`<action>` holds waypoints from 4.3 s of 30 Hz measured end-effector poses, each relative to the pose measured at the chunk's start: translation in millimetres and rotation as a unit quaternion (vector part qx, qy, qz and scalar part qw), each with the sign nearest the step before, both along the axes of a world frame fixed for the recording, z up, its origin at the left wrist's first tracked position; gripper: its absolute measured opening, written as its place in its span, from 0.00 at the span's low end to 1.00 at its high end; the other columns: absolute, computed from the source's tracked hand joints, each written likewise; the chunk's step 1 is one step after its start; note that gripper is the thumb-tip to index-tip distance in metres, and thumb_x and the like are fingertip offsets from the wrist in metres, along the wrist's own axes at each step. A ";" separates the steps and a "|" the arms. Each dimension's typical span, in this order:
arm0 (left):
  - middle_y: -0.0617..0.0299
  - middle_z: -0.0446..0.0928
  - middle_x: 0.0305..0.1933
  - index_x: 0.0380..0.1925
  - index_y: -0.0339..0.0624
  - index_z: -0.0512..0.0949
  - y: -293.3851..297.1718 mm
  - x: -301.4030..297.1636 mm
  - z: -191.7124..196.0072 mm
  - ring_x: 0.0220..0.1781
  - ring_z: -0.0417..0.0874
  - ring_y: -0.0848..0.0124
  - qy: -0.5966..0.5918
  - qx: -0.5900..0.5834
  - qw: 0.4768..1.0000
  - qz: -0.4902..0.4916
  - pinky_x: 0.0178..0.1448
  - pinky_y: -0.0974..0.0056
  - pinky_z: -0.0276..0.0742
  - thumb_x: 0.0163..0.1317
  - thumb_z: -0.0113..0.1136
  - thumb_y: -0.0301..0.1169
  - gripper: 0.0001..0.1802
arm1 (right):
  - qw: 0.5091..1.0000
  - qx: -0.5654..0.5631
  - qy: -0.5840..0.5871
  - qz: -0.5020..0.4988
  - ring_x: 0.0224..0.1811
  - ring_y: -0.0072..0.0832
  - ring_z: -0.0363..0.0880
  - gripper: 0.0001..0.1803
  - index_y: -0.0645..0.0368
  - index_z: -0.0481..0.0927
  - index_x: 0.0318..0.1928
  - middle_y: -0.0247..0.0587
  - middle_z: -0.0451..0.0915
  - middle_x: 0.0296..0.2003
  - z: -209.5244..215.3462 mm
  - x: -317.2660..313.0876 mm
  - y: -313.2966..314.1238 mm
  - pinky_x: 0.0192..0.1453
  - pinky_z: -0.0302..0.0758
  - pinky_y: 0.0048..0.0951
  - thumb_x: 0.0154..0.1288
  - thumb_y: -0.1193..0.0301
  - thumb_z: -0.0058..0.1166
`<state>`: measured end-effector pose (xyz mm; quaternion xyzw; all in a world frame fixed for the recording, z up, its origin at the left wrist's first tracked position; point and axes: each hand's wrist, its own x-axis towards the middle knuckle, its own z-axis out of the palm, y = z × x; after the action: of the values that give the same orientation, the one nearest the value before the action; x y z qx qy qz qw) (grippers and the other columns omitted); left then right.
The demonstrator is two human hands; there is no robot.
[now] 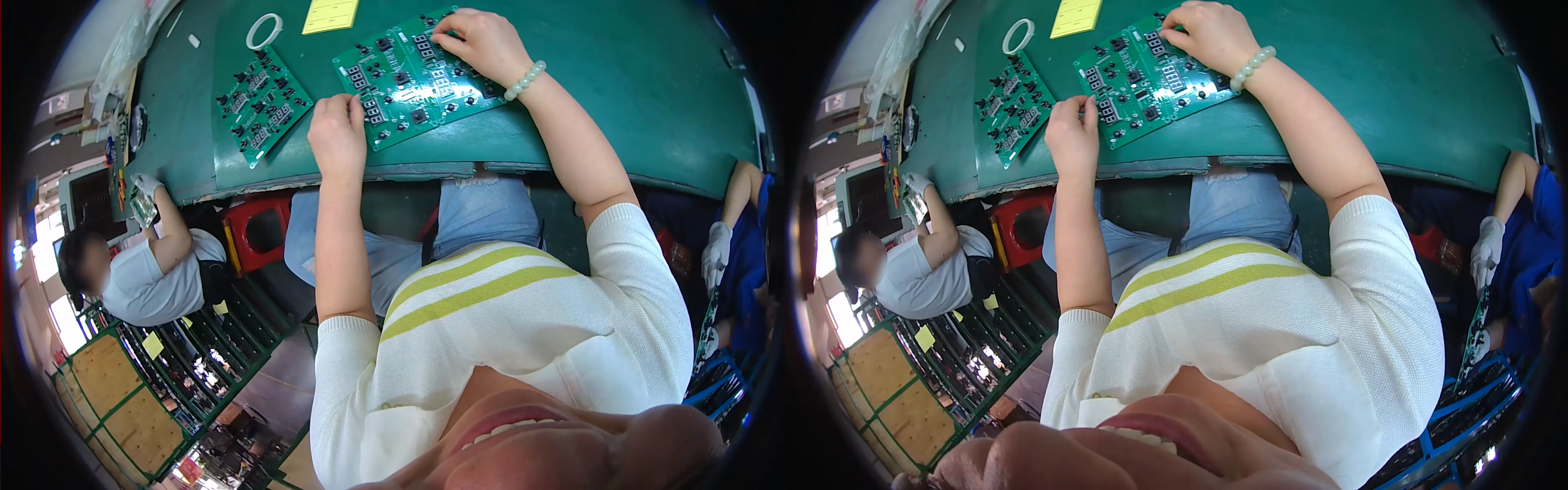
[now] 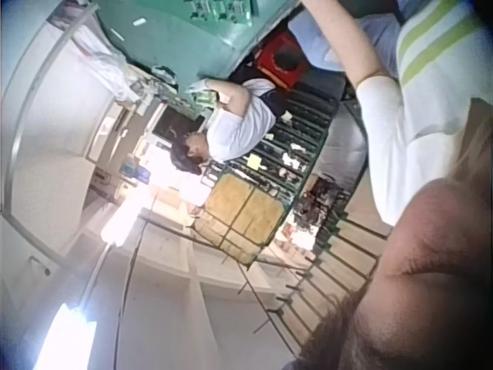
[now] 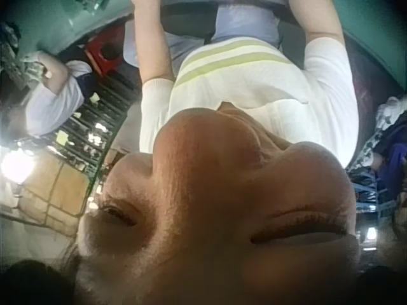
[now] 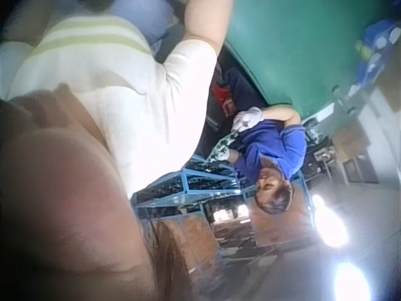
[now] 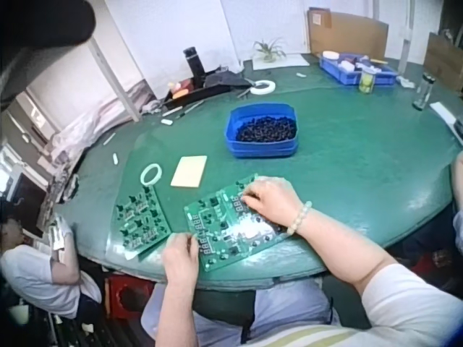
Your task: The person sits on the floor at a green workbench and assembles green circuit boards by hand. They pick small black electronic components from a blue bin and insert them into the boards, occasionally moving finished boards to a stack on the floor.
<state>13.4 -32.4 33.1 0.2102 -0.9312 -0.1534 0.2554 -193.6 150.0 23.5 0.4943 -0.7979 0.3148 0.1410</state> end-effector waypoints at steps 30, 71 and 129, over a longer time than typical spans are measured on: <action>0.47 0.78 0.35 0.33 0.39 0.79 -7.0 7.4 -14.7 0.38 0.82 0.47 0.017 -0.031 0.998 -0.049 0.41 0.48 0.79 0.59 0.53 0.24 0.06 | 0.989 0.112 -0.065 -0.076 0.39 0.46 0.83 0.11 0.57 0.84 0.32 0.48 0.83 0.36 20.9 16.3 -17.2 0.42 0.78 0.46 0.61 0.63 0.57; 0.57 0.79 0.40 0.34 0.39 0.83 48.3 -3.7 -6.8 0.44 0.77 0.58 0.113 0.038 0.985 -0.123 0.49 0.57 0.74 0.56 0.67 0.24 0.05 | 0.908 0.081 -0.347 0.218 0.30 0.23 0.84 0.10 0.64 0.87 0.39 0.41 0.88 0.30 12.7 -30.7 22.6 0.37 0.79 0.27 0.59 0.71 0.62; 0.61 0.77 0.34 0.34 0.38 0.84 60.1 -19.8 33.1 0.35 0.79 0.73 0.255 0.229 0.934 -0.099 0.38 0.69 0.76 0.57 0.70 0.24 0.05 | 0.608 -0.038 -0.765 0.209 0.16 0.09 0.50 0.25 0.69 0.82 0.50 0.22 0.60 0.19 49.3 33.4 7.0 0.16 0.46 0.16 0.79 0.58 0.41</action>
<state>-6.4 27.7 66.3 0.1230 -0.7904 -0.4355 0.4129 -160.2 157.0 72.7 0.2215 -0.4779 0.6293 -0.5713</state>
